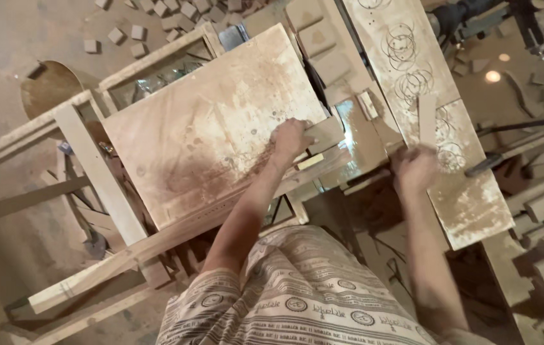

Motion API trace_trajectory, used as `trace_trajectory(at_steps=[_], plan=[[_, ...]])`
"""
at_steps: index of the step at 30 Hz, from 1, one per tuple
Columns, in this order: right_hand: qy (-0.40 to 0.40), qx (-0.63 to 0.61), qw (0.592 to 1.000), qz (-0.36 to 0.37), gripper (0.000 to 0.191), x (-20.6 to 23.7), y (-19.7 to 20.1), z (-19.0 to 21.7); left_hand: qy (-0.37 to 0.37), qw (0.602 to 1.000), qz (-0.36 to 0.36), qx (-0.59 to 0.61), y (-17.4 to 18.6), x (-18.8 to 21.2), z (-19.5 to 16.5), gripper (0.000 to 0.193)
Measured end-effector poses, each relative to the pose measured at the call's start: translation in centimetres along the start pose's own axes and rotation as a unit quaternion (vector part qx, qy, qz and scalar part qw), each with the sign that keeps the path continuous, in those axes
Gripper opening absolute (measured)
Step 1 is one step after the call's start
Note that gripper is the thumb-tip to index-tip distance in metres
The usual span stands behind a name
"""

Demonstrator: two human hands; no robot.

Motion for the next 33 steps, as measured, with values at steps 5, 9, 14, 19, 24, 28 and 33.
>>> trace_trajectory(at_steps=[5,9,14,19,24,28,33], plan=[[0.05,0.127,0.991,0.015,0.032,-2.8,2.1,-5.2,0.017,0.999,0.047,-0.002,-1.6,-0.8,1.6,0.041],[0.033,0.08,0.996,-0.013,0.033,-1.5,2.8,-3.9,-0.016,0.995,-0.04,0.086,-1.0,0.3,4.3,0.047],[0.046,0.09,0.995,-0.016,0.041,-1.5,3.0,-3.0,0.125,0.944,-0.037,0.304,-2.0,4.7,11.2,0.032],[-0.074,0.022,0.997,0.014,0.036,-4.0,1.6,-4.7,0.137,0.896,-0.146,0.397,-1.2,9.3,15.1,0.03],[0.05,0.017,0.997,-0.052,0.018,-9.8,8.3,1.5,0.133,0.84,-0.162,0.501,-1.7,10.2,16.4,0.033],[0.461,0.113,0.879,-0.043,0.004,-13.7,12.4,15.1,0.115,0.876,-0.208,0.419,-1.5,9.6,16.1,0.035],[0.56,0.256,0.763,0.197,0.019,-15.0,4.3,25.8,0.127,0.874,-0.192,0.429,-1.8,9.6,16.2,0.035]])
Point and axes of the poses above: each hand's wrist, its own x-axis away from the middle knuckle, its own y-axis out of the back of the hand, z = x × y, the point moved 6 cm from there along -x, towards the middle knuckle, and after that the axes turned 9 degrees about y, right-handed, at the moved point
